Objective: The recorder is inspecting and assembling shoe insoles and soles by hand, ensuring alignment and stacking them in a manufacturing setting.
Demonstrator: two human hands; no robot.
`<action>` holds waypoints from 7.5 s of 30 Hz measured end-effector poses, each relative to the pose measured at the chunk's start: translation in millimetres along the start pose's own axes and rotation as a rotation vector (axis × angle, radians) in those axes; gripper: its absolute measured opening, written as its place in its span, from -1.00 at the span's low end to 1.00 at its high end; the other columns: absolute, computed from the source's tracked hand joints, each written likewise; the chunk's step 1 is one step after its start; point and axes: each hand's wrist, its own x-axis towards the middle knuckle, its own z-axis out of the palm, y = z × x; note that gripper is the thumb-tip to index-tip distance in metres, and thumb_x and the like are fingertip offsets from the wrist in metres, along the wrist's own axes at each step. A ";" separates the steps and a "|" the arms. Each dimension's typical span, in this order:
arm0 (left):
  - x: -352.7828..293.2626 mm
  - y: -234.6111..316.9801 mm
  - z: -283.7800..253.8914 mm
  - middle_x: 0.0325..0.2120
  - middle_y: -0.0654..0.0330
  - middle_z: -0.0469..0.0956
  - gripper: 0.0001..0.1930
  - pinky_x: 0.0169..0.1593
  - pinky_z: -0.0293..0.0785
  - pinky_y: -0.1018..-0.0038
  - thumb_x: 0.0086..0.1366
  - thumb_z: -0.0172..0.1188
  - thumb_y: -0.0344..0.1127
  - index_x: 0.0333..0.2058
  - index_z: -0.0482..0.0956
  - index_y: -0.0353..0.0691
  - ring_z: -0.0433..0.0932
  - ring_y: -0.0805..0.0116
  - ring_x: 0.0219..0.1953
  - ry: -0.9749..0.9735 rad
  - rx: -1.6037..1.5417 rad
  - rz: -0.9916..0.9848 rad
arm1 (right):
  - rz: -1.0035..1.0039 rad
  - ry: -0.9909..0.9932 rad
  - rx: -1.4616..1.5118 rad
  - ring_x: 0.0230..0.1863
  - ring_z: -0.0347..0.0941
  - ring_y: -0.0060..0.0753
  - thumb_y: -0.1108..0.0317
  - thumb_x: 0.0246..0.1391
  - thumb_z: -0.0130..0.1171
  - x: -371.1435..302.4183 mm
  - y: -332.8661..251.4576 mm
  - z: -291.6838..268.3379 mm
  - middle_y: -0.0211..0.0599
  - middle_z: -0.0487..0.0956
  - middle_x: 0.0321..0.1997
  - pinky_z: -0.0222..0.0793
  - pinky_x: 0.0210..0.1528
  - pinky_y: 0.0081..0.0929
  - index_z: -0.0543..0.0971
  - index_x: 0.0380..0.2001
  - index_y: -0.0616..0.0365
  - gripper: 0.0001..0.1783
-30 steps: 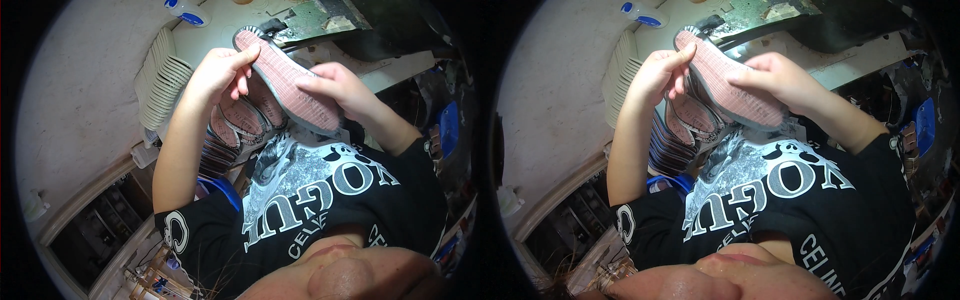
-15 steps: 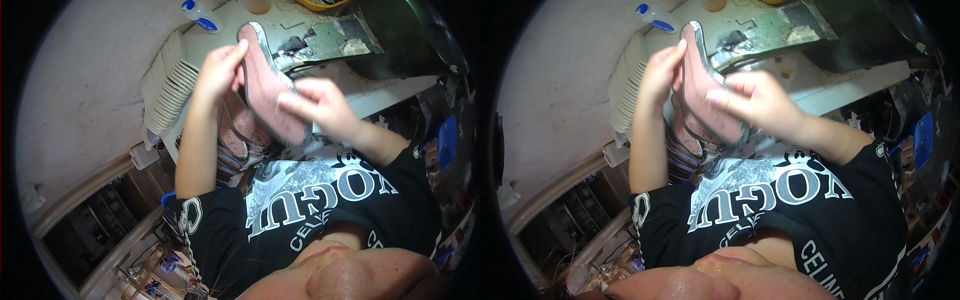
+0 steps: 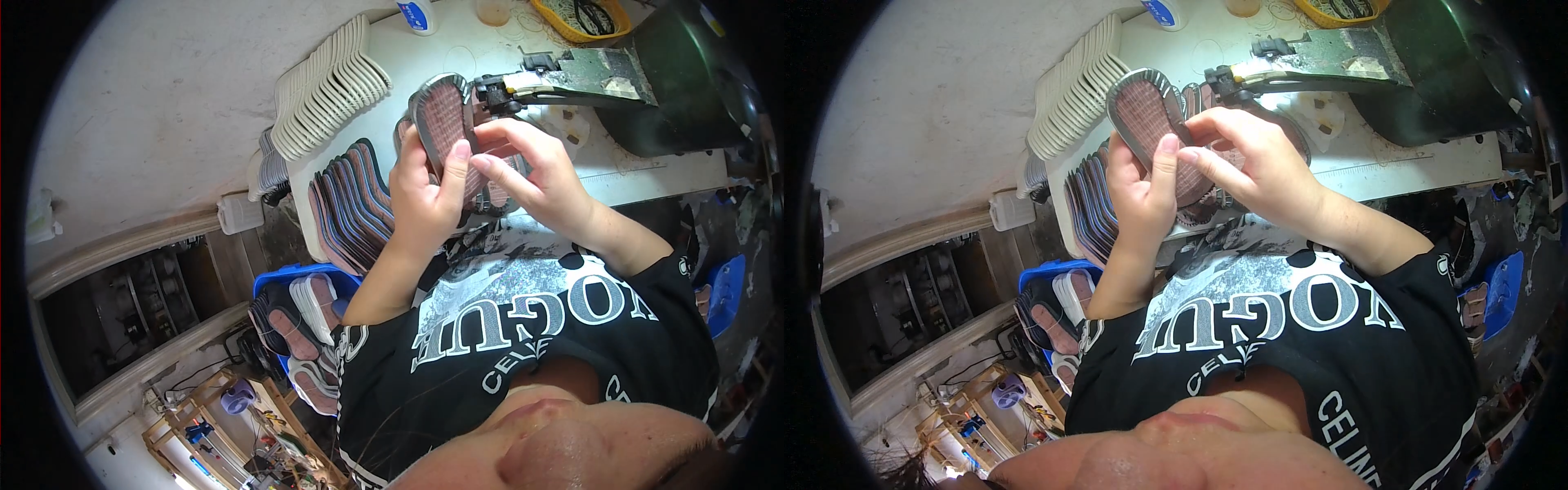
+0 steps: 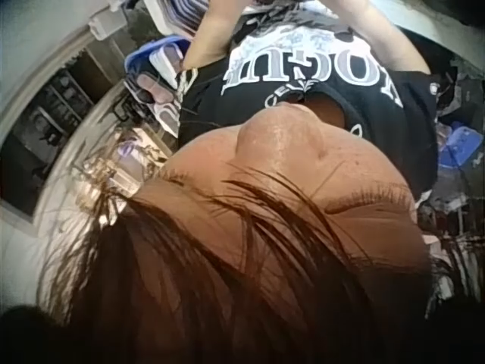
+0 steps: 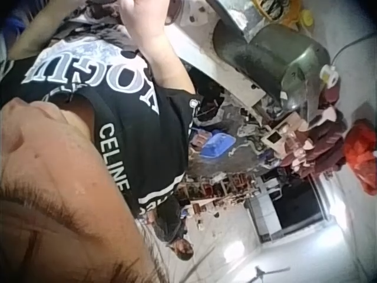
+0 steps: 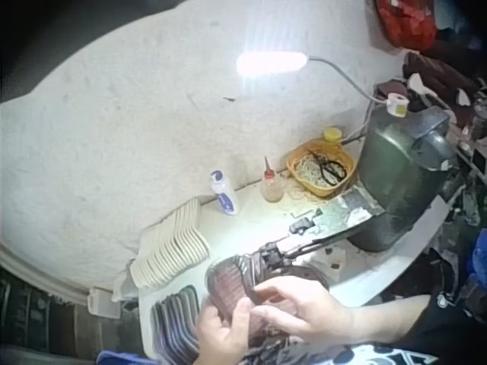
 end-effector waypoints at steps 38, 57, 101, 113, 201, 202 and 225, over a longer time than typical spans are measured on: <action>30.1 -13.8 46.5 -0.29 0.15 0.52 -0.78 -0.19 0.43 0.63 0.27 0.10 -0.47 -0.15 0.31 -0.37 0.52 0.51 -0.30 0.019 -0.532 -0.248 | 0.021 0.202 -0.197 -0.30 0.51 -0.40 0.33 -0.04 0.31 -11.2 0.0 -37.0 -0.21 0.55 -0.30 0.46 -0.23 -0.47 0.55 -0.23 0.24 -0.69; 25.4 17.0 48.5 -0.43 0.11 0.61 -0.84 -0.37 0.45 0.68 0.25 0.13 -0.50 -0.22 0.38 -0.40 0.57 0.56 -0.43 -0.025 -0.074 -0.106 | -0.018 0.044 -0.518 -0.55 0.49 -0.35 0.31 -0.07 0.16 14.2 0.5 -59.1 -0.30 0.53 -0.59 0.40 -0.43 -0.40 0.52 -0.53 0.20 -0.83; -63.8 -64.8 -201.8 -0.29 -0.03 0.57 -0.17 -0.13 0.45 0.40 -0.22 0.53 0.00 -0.09 0.36 -0.47 0.57 0.18 -0.25 0.552 0.826 -0.647 | 0.525 -0.526 0.403 -0.35 0.45 -0.67 0.37 0.12 0.15 -23.3 38.4 -2.5 -0.40 0.54 -0.33 0.35 -0.31 -0.69 0.54 -0.09 0.24 -0.71; 24.5 -1.4 6.5 -0.33 0.22 0.60 -0.78 -0.23 0.46 0.64 0.25 0.22 -0.33 -0.21 0.52 -0.35 0.52 0.59 -0.35 -0.179 -0.659 -0.422 | 0.384 -0.381 0.575 -0.17 0.47 -0.51 0.33 0.03 0.24 -0.9 -0.9 -35.4 -0.30 0.56 -0.19 0.41 -0.10 -0.54 0.46 0.01 0.30 -0.53; 143.5 -36.4 5.0 -0.58 0.30 0.46 -0.49 -0.52 0.23 0.63 0.08 0.31 0.12 -0.40 0.52 -0.31 0.34 0.60 -0.56 -0.929 0.427 -0.526 | 0.641 0.208 0.811 -0.44 0.59 -0.50 0.17 0.17 0.11 27.6 58.8 -27.7 -0.17 0.63 -0.40 0.55 -0.36 -0.61 0.57 -0.34 0.34 -0.64; 143.5 -35.2 7.5 -0.58 0.30 0.47 -0.48 -0.52 0.26 0.62 0.07 0.31 0.13 -0.41 0.52 -0.31 0.37 0.58 -0.55 -0.904 0.442 -0.605 | 0.622 0.181 0.815 -0.42 0.59 -0.48 0.19 0.16 0.13 28.4 64.9 -28.6 -0.18 0.63 -0.38 0.55 -0.34 -0.57 0.57 -0.33 0.33 -0.66; 124.9 -60.3 20.1 -0.82 0.35 0.32 -0.56 -0.67 0.36 0.57 -0.05 0.46 -0.04 -0.68 0.37 -0.16 0.28 0.56 -0.80 -0.461 0.049 -0.856 | 0.521 0.001 0.540 -0.42 0.47 -0.73 0.14 0.07 0.24 29.1 95.3 -33.9 -0.40 0.60 -0.37 0.40 -0.34 -0.68 0.60 -0.26 0.26 -0.64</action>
